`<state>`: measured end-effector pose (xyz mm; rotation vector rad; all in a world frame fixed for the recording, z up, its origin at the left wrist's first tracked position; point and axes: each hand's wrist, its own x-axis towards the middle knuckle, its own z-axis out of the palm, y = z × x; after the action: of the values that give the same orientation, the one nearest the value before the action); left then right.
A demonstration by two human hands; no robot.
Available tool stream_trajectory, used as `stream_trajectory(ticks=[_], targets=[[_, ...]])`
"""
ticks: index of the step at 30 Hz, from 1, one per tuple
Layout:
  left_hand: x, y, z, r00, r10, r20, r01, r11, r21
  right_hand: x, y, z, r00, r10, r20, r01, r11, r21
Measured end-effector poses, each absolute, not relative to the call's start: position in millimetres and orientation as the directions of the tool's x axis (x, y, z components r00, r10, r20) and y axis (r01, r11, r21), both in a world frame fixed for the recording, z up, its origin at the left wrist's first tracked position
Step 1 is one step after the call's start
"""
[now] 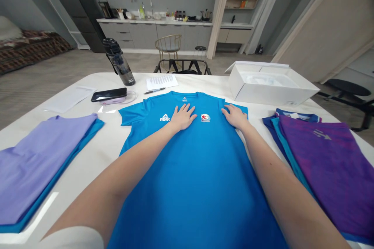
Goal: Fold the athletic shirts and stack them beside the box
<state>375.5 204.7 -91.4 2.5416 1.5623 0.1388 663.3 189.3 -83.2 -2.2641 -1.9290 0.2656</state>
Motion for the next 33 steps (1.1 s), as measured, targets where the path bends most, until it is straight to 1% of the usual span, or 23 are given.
stream_trajectory(ticks=[3,6,11,22,25,30,33], targets=[[395.3,222.9,-92.4,0.466,0.884,-0.032,0.870,-0.451,0.199,696.9,195.8,-94.6,0.196,0.978,-0.066,0.963,-0.205,-0.174],[412.0,235.0,-97.0,0.424,0.904,-0.045,0.887,-0.405,0.221,708.8,194.2,-103.8,0.201,0.977,-0.070,0.968,-0.209,-0.140],[419.0,236.2,-104.2,0.399,0.917,0.021,0.896,-0.395,0.206,704.6,189.8,-102.1,0.246,0.966,-0.079,0.955,-0.255,-0.149],[419.7,235.1,-102.7,0.385,0.923,0.006,0.906,-0.379,0.189,717.2,185.7,-86.1,0.352,0.921,-0.165,0.921,-0.373,-0.115],[420.1,234.7,-102.1,0.385,0.923,0.002,0.907,-0.379,0.182,722.3,187.3,-87.5,0.347,0.923,-0.168,0.921,-0.369,-0.123],[420.1,233.1,-100.9,0.389,0.921,-0.001,0.907,-0.383,0.173,726.8,191.8,-94.2,0.344,0.933,-0.108,0.920,-0.358,-0.157],[420.4,232.3,-100.4,0.389,0.921,0.003,0.908,-0.384,0.166,736.5,196.2,-93.2,0.272,0.953,-0.131,0.940,-0.292,-0.176]])
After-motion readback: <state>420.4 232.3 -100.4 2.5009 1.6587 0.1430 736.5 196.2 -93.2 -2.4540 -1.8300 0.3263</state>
